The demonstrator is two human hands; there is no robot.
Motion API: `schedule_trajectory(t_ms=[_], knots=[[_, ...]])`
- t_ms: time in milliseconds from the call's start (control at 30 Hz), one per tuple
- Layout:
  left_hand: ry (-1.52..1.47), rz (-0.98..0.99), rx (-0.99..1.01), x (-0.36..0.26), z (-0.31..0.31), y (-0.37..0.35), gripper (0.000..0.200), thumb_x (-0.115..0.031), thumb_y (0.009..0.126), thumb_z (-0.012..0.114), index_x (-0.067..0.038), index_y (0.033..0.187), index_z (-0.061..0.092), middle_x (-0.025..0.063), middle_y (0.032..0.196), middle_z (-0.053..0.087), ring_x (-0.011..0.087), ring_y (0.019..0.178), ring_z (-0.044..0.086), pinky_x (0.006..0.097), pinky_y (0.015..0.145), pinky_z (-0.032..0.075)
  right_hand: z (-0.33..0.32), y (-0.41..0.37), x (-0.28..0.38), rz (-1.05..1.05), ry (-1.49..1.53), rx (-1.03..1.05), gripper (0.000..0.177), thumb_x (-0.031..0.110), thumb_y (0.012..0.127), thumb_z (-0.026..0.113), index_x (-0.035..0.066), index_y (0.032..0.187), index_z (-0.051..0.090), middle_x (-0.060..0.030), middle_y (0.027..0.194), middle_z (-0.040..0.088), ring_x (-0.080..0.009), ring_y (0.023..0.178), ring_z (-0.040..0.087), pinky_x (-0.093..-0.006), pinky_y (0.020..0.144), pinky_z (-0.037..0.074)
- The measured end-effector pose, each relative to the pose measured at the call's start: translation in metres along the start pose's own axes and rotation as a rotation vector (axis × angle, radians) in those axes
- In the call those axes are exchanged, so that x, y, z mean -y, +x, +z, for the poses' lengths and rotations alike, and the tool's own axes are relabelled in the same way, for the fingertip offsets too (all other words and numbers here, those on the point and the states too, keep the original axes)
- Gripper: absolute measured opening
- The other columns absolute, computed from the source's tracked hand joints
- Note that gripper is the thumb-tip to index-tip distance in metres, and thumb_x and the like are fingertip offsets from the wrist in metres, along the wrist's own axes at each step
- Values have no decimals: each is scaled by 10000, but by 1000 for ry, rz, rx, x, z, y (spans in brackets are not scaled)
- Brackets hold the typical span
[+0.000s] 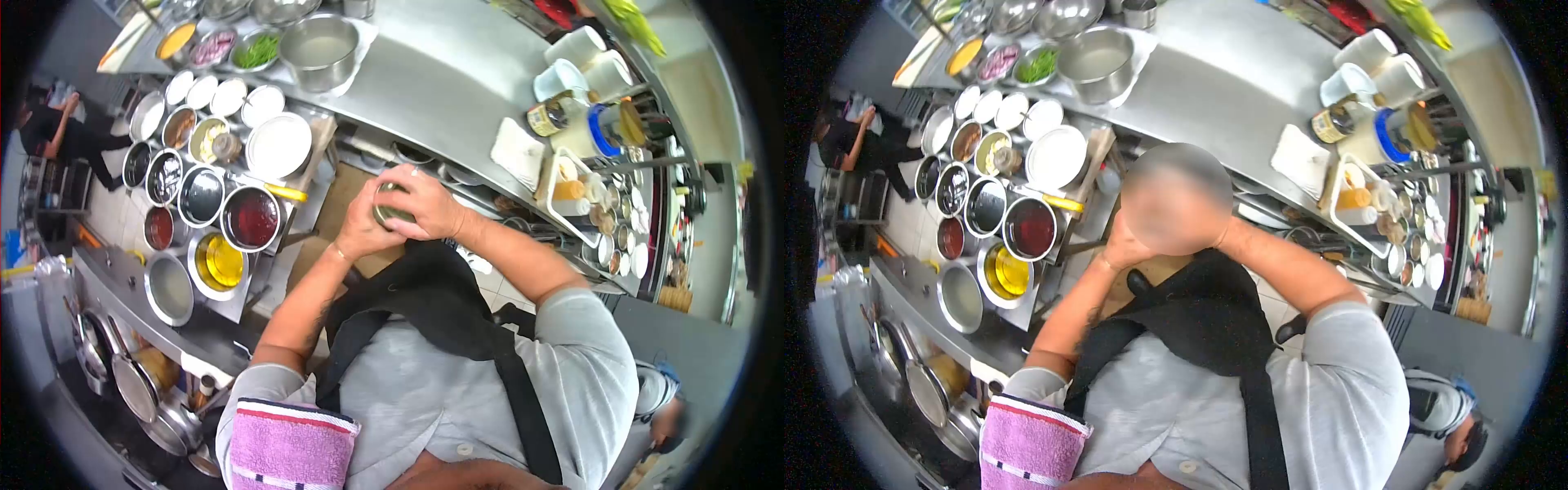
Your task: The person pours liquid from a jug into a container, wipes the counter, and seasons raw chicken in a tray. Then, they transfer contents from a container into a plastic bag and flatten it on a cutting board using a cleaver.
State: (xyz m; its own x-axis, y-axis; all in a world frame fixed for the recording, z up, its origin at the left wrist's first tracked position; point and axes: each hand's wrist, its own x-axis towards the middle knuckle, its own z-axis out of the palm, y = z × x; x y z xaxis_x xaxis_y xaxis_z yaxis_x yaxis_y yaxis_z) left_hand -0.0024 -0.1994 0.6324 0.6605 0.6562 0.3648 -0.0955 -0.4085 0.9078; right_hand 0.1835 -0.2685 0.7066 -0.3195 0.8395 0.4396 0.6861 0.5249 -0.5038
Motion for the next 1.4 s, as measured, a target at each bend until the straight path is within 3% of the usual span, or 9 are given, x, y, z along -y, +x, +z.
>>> schedule_trajectory(t_ms=[100,233,400,600,733,800,1133,1233,1400], knots=[[-43,86,209,-16,9,15,944,-271,678,965,-25,1476,524,192,1360,664,342,1265,681,451,1028,562,-46,3,2,-217,-92,182,611,348,914,779,67,1444,669,-217,1528,586,-404,1335,604,-525,1138,483],[64,20,-76,-1,56,36,829,-270,792,882,-13,1490,514,229,1361,644,409,1286,631,487,1072,517,-46,-9,25,402,-251,-43,786,375,951,758,28,1599,480,-268,1594,508,-440,1414,528,-517,1176,444],[212,48,-129,21,112,90,766,-261,816,879,-45,1462,529,208,1343,652,398,1253,642,478,1049,525,-55,-13,-30,642,-259,-186,525,338,938,785,36,1351,669,-240,1415,625,-431,1318,580,-500,1130,476],[53,5,-12,49,149,145,767,-186,770,940,-72,1403,523,142,1286,686,305,1176,687,411,1010,564,-108,-45,-156,-209,-263,-77,455,401,938,778,52,1216,690,-163,1214,648,-374,1128,608,-516,1022,514],[-2,-193,-175,65,186,168,825,-191,757,950,-73,1432,490,150,1295,685,286,1194,679,401,1043,551,-132,-47,-151,101,-443,-159,569,427,902,805,-1,1250,666,-170,1242,653,-365,1187,604,-498,1022,512],[-45,-320,-263,67,196,167,826,-198,764,945,-69,1437,483,157,1297,683,282,1198,677,401,1046,549,-128,-40,-150,651,-473,173,688,459,858,821,-45,1292,641,-205,1372,624,-394,1306,572,-490,1042,503],[95,-110,-230,107,205,177,755,-169,846,861,-47,1484,476,176,1360,661,354,1259,658,417,1079,522,-135,-42,-175,228,-458,123,752,410,824,833,78,1456,600,-179,1391,613,-443,1338,549,-540,1057,496],[7,-327,-205,88,200,173,798,-213,842,877,-45,1507,470,190,1419,636,365,1322,630,430,1101,512,-117,-40,-184,759,-310,371,739,386,822,843,196,1494,602,-192,1529,536,-460,1355,550,-579,1028,518],[195,-14,-62,135,183,168,851,-248,779,926,-36,1502,531,202,1480,596,377,1388,577,466,1156,480,-132,-42,-198,229,-432,398,685,318,828,796,98,1453,622,-189,1439,576,-459,1283,598,-608,957,556]])
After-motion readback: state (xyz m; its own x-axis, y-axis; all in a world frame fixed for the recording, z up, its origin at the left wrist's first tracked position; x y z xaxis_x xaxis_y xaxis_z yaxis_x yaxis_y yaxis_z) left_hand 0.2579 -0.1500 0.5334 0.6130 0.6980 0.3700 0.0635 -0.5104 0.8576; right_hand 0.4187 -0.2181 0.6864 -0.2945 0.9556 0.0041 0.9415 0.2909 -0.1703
